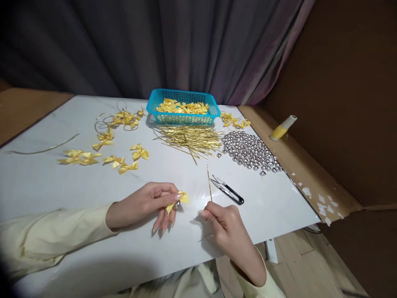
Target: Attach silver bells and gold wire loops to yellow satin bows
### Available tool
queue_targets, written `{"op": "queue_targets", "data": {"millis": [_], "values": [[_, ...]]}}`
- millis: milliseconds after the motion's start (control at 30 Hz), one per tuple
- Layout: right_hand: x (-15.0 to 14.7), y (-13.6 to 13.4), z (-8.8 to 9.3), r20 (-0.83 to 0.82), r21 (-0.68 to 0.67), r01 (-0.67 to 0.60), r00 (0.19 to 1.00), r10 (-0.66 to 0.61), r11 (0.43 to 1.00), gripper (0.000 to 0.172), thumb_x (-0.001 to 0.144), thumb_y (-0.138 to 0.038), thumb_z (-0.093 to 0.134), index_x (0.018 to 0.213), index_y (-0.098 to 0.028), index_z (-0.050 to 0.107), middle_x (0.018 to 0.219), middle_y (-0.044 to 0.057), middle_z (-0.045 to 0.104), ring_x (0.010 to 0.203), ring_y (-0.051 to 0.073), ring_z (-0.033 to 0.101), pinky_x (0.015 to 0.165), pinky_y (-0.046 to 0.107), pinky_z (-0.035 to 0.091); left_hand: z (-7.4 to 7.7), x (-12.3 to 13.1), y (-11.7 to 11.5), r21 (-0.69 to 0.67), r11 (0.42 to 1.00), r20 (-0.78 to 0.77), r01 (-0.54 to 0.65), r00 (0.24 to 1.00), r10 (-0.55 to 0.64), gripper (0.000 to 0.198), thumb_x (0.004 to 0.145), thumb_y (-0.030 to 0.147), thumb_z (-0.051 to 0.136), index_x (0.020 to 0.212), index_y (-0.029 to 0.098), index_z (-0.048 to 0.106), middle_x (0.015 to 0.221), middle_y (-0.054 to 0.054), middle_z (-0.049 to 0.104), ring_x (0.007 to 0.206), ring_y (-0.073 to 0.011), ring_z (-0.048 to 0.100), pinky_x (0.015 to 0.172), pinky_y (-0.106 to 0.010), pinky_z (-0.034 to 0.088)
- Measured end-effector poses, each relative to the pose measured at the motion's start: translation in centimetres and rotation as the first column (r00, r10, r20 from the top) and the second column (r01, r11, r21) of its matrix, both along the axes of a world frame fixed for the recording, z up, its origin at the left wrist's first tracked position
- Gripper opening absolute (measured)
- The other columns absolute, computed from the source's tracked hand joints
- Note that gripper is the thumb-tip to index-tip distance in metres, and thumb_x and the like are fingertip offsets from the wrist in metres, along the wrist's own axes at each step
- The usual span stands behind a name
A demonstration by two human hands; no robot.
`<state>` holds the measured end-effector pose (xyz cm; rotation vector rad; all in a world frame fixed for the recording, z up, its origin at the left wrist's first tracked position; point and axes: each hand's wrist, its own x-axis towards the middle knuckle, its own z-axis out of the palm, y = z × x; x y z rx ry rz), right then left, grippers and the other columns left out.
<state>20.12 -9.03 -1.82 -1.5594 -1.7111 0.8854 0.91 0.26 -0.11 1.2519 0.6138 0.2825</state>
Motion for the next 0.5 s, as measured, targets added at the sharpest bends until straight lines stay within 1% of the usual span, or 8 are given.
{"op": "queue_targets", "data": {"millis": [100, 167, 233, 300, 367, 400, 433, 500], "values": [[0.2, -0.1, 0.3, -0.029, -0.021, 0.026, 0.999, -0.027, 0.999, 0.034, 0.09, -0.036, 0.039, 0.061, -0.019, 0.045, 0.049, -0.006, 0.028, 0.045, 0.01, 0.027, 0.046, 0.024, 0.021, 0.0, 0.0, 0.1, 0.017, 1.0, -0.004, -0.011, 1.0, 0.011, 0.027, 0.084, 0.038, 0.053, 0.075, 0.013, 0.048, 0.059, -0.005, 0.066, 0.04, -0.0115, 0.059, 0.034, -0.017, 0.044], [0.1, -0.1, 0.6, -0.119, 0.009, 0.037, 0.992, -0.035, 0.999, 0.031, 0.09, -0.035, 0.04, 0.066, -0.019, 0.05, 0.055, -0.003, 0.039, 0.051, 0.011, 0.037, 0.05, 0.024, 0.028, 0.0, 0.1, 0.1, 0.012, 1.0, -0.002, -0.009, 1.0, 0.009, 0.026, 0.084, 0.038, 0.053, 0.076, 0.013, 0.049, 0.059, -0.005, 0.066, 0.041, -0.0116, 0.059, 0.035, -0.018, 0.044], [-0.2, 0.0, 0.8, -0.248, 0.082, 0.045, 0.968, -0.024, 0.996, 0.029, 0.09, -0.033, 0.042, 0.066, -0.019, 0.051, 0.069, 0.001, 0.049, 0.068, 0.015, 0.048, 0.063, 0.026, 0.035, -0.1, 0.1, 0.0, -0.003, 1.0, -0.003, -0.004, 1.0, 0.004, 0.027, 0.084, 0.039, 0.054, 0.076, 0.013, 0.048, 0.06, -0.005, 0.066, 0.041, -0.0118, 0.059, 0.035, -0.018, 0.045], [-0.7, 0.1, 1.1, -0.402, 0.138, 0.08, 0.915, -0.018, 0.987, 0.028, 0.089, -0.03, 0.044, 0.064, -0.02, 0.052, 0.087, 0.005, 0.054, 0.091, 0.02, 0.05, 0.079, 0.03, 0.035, -0.1, 0.1, 0.0, -0.012, 1.0, -0.008, 0.001, 1.0, -0.002, 0.029, 0.083, 0.041, 0.054, 0.077, 0.013, 0.048, 0.061, -0.005, 0.066, 0.042, -0.0122, 0.059, 0.035, -0.018, 0.045], [-1.4, 0.4, 1.2, -0.604, 0.121, 0.131, 0.797, -0.032, 0.984, 0.029, 0.09, -0.029, 0.043, 0.063, -0.02, 0.051, 0.097, 0.007, 0.055, 0.106, 0.022, 0.045, 0.088, 0.033, 0.032, -0.2, 0.1, -0.1, -0.018, 1.0, -0.015, 0.015, 1.0, -0.015, 0.031, 0.082, 0.043, 0.055, 0.078, 0.014, 0.048, 0.062, -0.006, 0.067, 0.043, -0.0125, 0.06, 0.035, -0.019, 0.044], [-1.8, 0.6, 1.2, -0.712, 0.093, 0.14, 0.701, -0.032, 0.986, 0.03, 0.09, -0.029, 0.043, 0.062, -0.02, 0.05, 0.096, 0.007, 0.056, 0.106, 0.022, 0.045, 0.09, 0.035, 0.031, -0.2, 0.1, -0.1, -0.02, 1.0, -0.019, 0.021, 1.0, -0.022, 0.031, 0.082, 0.044, 0.054, 0.078, 0.014, 0.048, 0.062, -0.006, 0.067, 0.043, -0.0126, 0.06, 0.035, -0.018, 0.043], [-2.2, 0.7, 1.2, -0.809, 0.058, 0.134, 0.588, -0.033, 0.989, 0.03, 0.089, -0.028, 0.042, 0.061, -0.02, 0.049, 0.09, 0.006, 0.057, 0.1, 0.021, 0.049, 0.09, 0.036, 0.032, -0.2, 0.1, -0.1, -0.023, 0.999, -0.023, 0.026, 0.999, -0.027, 0.032, 0.082, 0.045, 0.054, 0.079, 0.014, 0.048, 0.063, -0.005, 0.067, 0.043, -0.0127, 0.06, 0.034, -0.018, 0.042], [-2.9, 1.1, 1.2, -0.932, -0.015, 0.089, 0.36, -0.046, 0.996, 0.028, 0.088, -0.027, 0.043, 0.061, -0.02, 0.046, 0.067, 0.001, 0.051, 0.07, 0.017, 0.053, 0.078, 0.035, 0.039, -0.2, 0.2, -0.1, -0.026, 0.999, -0.031, 0.034, 0.999, -0.035, 0.032, 0.082, 0.045, 0.054, 0.079, 0.014, 0.047, 0.064, -0.005, 0.067, 0.043, -0.0126, 0.06, 0.033, -0.018, 0.041]]}}
